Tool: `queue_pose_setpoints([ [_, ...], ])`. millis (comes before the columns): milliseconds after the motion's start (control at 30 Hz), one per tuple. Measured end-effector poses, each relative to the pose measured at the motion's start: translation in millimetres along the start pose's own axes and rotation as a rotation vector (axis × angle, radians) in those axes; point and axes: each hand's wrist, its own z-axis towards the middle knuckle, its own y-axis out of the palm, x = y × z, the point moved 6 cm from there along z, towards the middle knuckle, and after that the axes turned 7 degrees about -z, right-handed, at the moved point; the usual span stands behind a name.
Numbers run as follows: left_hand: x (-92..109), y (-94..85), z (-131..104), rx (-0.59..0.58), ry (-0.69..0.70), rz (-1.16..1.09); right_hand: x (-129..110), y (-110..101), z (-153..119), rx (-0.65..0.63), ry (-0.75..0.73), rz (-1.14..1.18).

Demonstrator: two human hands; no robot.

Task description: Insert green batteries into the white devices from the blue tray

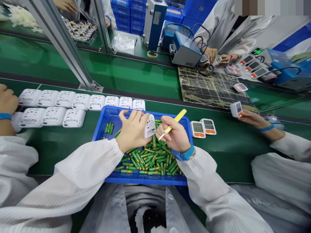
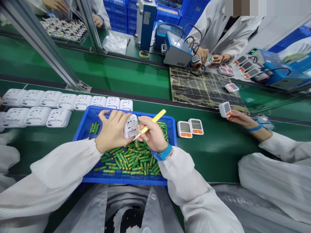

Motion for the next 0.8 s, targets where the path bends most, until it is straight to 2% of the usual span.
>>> queue_pose_setpoints([
  [100, -2.7, 0.1, 1.3, -0.019, -0.028, -0.012, -0.5, -5.4, 0.4, 0.037, -0.009, 0.024],
  [200, -19.5, -14.6, 7.1, 0.072, -0.157, -0.047, -0.9, -18.8, 5.1, 0.12, -0.012, 0.08],
  [267, -43.4, -30.6, 9.7, 0.195, -0.297, -0.101, 0.2, -25.5, 8.4, 0.149, -0.013, 0.108],
  [367, -91.9, -56.8, 2.3, 0.42, -0.488, -0.256, 3.9, -28.7, 11.4, 0.159, -0.022, 0.14],
  [433, -124.2, -73.8, -13.5, 0.554, -0.576, -0.32, 6.7, -27.9, 12.0, 0.164, -0.028, 0.162],
  [500, -150.3, -89.4, -37.4, 0.628, -0.657, -0.258, 8.3, -26.2, 12.0, 0.168, -0.034, 0.178],
  [567, -168.6, -98.9, -61.8, 0.563, -0.716, -0.101, 8.5, -24.5, 11.8, 0.167, -0.037, 0.183],
  [633, -179.5, -98.4, -78.3, 0.349, -0.675, 0.04, 8.1, -23.5, 11.4, 0.168, -0.033, 0.186],
  [733, -186.8, -84.5, -89.7, -0.016, -0.514, 0.122, 7.4, -23.5, 10.9, 0.179, -0.03, 0.196],
  [800, -190.2, -76.8, -90.0, -0.153, -0.456, 0.12, 7.1, -24.8, 11.4, 0.193, -0.039, 0.196],
])
